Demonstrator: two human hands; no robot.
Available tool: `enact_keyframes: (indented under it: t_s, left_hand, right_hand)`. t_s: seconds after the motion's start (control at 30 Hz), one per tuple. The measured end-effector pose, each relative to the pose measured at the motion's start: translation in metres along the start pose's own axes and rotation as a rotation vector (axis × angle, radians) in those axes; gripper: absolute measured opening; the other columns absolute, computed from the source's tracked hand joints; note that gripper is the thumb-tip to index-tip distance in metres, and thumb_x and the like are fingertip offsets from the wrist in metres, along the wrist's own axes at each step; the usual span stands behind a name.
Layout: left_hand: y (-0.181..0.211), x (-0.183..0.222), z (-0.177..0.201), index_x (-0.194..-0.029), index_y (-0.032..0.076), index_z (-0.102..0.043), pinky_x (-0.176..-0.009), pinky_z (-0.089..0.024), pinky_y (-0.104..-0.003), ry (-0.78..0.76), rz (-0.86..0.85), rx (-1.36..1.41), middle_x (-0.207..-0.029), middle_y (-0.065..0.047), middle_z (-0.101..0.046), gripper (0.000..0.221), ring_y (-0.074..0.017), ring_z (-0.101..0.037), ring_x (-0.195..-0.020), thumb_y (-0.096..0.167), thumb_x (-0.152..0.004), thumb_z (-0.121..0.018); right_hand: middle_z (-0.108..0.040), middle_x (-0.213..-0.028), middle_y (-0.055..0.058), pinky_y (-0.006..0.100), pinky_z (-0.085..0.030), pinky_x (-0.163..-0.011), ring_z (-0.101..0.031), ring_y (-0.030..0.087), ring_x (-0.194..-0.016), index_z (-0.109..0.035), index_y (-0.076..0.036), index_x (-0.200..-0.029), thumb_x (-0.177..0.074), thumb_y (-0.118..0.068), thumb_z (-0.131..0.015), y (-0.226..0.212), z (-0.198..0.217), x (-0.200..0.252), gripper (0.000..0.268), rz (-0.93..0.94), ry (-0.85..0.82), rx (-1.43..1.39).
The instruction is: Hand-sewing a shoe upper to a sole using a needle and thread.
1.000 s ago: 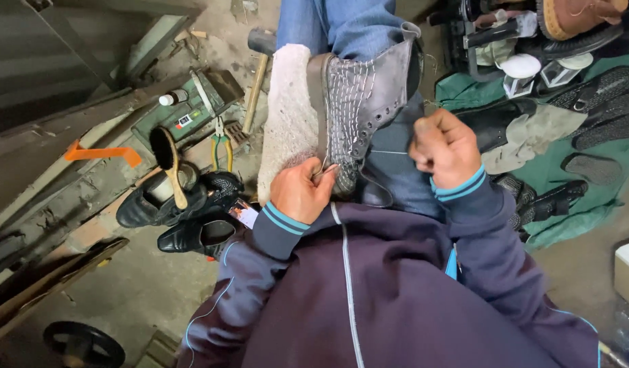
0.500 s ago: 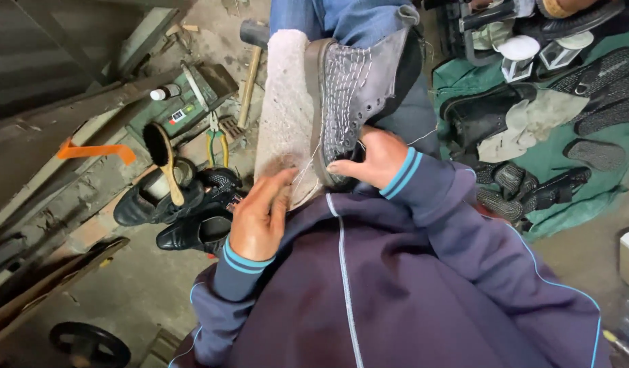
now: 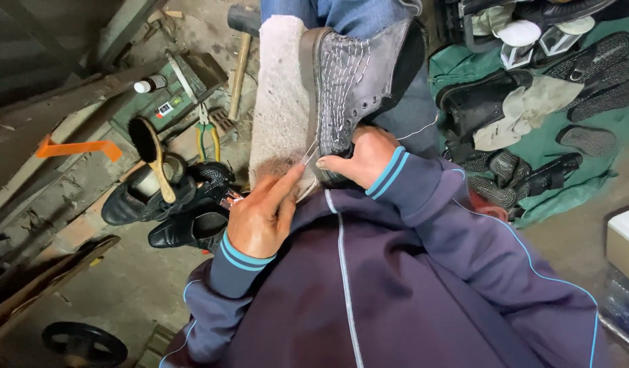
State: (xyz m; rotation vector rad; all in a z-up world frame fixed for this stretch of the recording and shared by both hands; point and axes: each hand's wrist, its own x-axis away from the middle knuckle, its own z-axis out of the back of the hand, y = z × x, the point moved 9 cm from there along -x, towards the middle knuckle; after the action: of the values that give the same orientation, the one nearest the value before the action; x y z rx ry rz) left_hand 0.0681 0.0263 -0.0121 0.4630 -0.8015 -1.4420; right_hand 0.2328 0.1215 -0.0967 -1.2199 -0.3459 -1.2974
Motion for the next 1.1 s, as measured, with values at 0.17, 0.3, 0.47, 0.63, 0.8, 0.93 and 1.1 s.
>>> enact_keyframes:
  t_s: [0.17, 0.3, 0.47, 0.63, 0.8, 0.93, 1.1]
  left_hand:
    - [-0.008, 0.002, -0.006, -0.134, 0.02, -0.07, -0.061, -0.056, -0.047, -0.016, 0.02, -0.074, -0.085, -0.007, -0.068, 0.041, -0.0358, -0.07, -0.071, 0.01, -0.095, -0.058]
    - [-0.008, 0.002, -0.004, -0.131, 0.023, -0.071, -0.059, -0.056, -0.046, -0.018, 0.035, -0.119, -0.086, -0.004, -0.068, 0.04, -0.0346, -0.07, -0.07, 0.013, -0.095, -0.058]
    - [-0.007, 0.004, -0.004, -0.133, 0.024, -0.071, -0.057, -0.056, -0.043, -0.036, 0.041, -0.129, -0.086, -0.003, -0.067, 0.042, -0.033, -0.067, -0.061, 0.013, -0.096, -0.055]
    - [0.0, 0.003, 0.0, -0.132, 0.024, -0.072, -0.054, -0.056, -0.046, -0.043, 0.057, -0.179, -0.084, -0.004, -0.066, 0.042, -0.035, -0.067, -0.06, 0.014, -0.095, -0.055]
    - [0.007, 0.001, -0.004, -0.134, 0.033, -0.069, -0.053, -0.058, -0.048, -0.122, 0.13, -0.389, -0.085, -0.002, -0.059, 0.044, -0.031, -0.068, -0.054, 0.022, -0.093, -0.055]
    - [0.004, -0.006, -0.008, -0.138, 0.035, -0.065, -0.053, -0.059, -0.05, -0.187, 0.135, -0.435, -0.084, -0.003, -0.056, 0.048, -0.031, -0.069, -0.053, 0.025, -0.091, -0.057]
    - [-0.01, -0.007, -0.034, -0.149, 0.034, -0.054, -0.054, -0.058, -0.054, -0.341, 0.079, -0.491, -0.079, -0.008, -0.06, 0.055, -0.0372, -0.071, -0.053, 0.025, -0.095, -0.052]
  right_hand:
    - [-0.072, -0.106, 0.025, 0.053, -0.058, -0.089, -0.069, 0.043, -0.105, -0.068, 0.007, -0.106, -0.077, -0.063, -0.079, 0.007, -0.007, 0.001, 0.076, -0.028, 0.01, 0.051]
    - [-0.072, -0.105, 0.029, 0.052, -0.057, -0.089, -0.069, 0.043, -0.105, -0.069, 0.011, -0.107, -0.084, -0.057, -0.075, -0.007, 0.0, 0.008, 0.072, -0.028, 0.003, 0.015]
    - [-0.071, -0.107, 0.029, 0.054, -0.057, -0.088, -0.068, 0.044, -0.106, -0.069, 0.012, -0.108, -0.083, -0.057, -0.075, -0.005, -0.004, 0.008, 0.073, -0.017, 0.0, 0.028]
    - [-0.071, -0.108, 0.028, 0.055, -0.056, -0.089, -0.068, 0.045, -0.106, -0.069, 0.01, -0.107, -0.084, -0.056, -0.074, -0.003, -0.009, 0.006, 0.07, -0.012, 0.003, 0.059]
    - [-0.07, -0.112, 0.025, 0.054, -0.054, -0.095, -0.066, 0.042, -0.111, -0.071, 0.005, -0.109, -0.085, -0.059, -0.071, 0.001, -0.015, 0.002, 0.069, 0.038, 0.051, 0.108]
    - [-0.07, -0.113, 0.023, 0.053, -0.052, -0.099, -0.065, 0.04, -0.114, -0.07, 0.004, -0.111, -0.087, -0.061, -0.068, -0.005, -0.016, 0.004, 0.069, -0.028, -0.003, 0.101]
    - [-0.072, -0.107, 0.02, 0.056, -0.049, -0.1, -0.065, 0.041, -0.112, -0.072, 0.001, -0.105, -0.09, -0.05, -0.067, -0.008, -0.018, 0.009, 0.053, 0.008, 0.053, 0.143]
